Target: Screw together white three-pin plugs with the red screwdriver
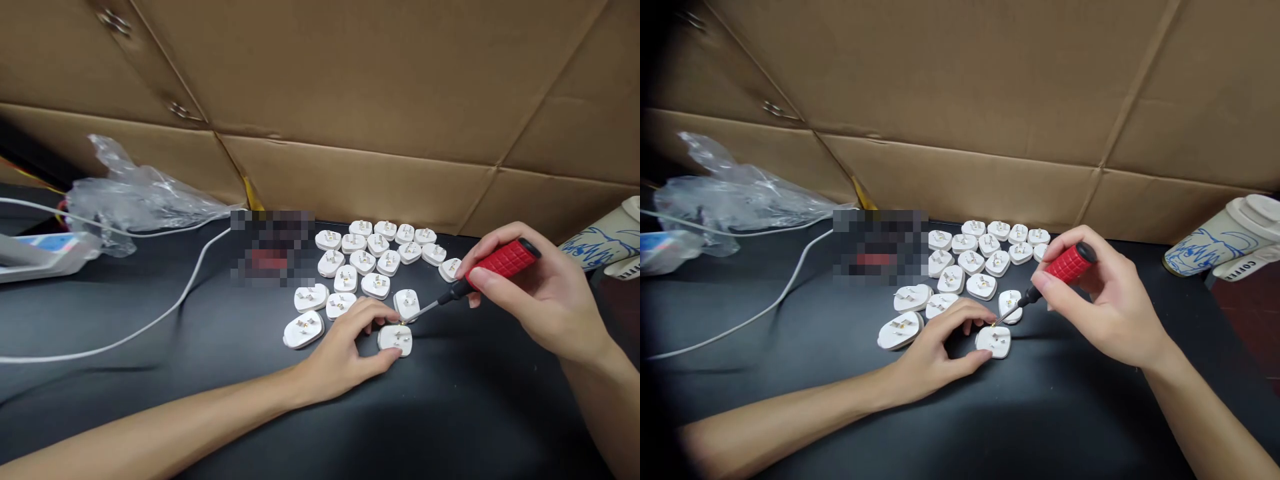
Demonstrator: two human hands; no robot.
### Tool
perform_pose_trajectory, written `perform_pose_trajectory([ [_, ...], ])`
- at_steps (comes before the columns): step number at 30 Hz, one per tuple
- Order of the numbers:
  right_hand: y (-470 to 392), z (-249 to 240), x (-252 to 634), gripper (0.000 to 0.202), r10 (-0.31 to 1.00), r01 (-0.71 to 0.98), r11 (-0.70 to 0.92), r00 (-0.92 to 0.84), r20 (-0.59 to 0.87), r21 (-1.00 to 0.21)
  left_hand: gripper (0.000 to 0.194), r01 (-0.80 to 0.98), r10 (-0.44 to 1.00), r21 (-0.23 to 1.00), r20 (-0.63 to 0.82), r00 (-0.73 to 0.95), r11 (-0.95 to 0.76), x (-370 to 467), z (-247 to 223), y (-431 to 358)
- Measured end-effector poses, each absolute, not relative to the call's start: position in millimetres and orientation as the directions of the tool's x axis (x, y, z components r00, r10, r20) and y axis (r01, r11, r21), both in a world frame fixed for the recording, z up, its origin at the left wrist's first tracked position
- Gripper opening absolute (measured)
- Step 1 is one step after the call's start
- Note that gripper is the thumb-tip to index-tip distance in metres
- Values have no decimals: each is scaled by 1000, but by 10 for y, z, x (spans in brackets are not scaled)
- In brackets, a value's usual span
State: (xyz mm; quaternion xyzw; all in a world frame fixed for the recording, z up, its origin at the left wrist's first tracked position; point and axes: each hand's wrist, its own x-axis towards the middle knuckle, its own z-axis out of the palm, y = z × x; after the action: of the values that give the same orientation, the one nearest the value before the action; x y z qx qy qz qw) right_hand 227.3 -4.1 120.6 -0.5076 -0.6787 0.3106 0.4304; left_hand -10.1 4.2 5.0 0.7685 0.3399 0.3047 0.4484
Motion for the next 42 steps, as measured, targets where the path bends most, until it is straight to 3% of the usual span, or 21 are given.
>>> perform_pose_trajectory([
  [4, -39, 1228, 2279, 11, 949, 518, 314, -203, 242, -796, 44, 271, 751, 866, 164, 639, -420, -82, 54, 29],
  [16, -3, 1114, 2175, 11, 938, 540, 319, -300, 176, -779, 30, 347, 730, 807, 144, 668, -478, -49, 51, 36],
  [42, -29, 1143, 2151, 13, 936, 571, 325, -310, 169, -753, 26, 351, 725, 805, 137, 675, -479, -49, 80, 29],
])
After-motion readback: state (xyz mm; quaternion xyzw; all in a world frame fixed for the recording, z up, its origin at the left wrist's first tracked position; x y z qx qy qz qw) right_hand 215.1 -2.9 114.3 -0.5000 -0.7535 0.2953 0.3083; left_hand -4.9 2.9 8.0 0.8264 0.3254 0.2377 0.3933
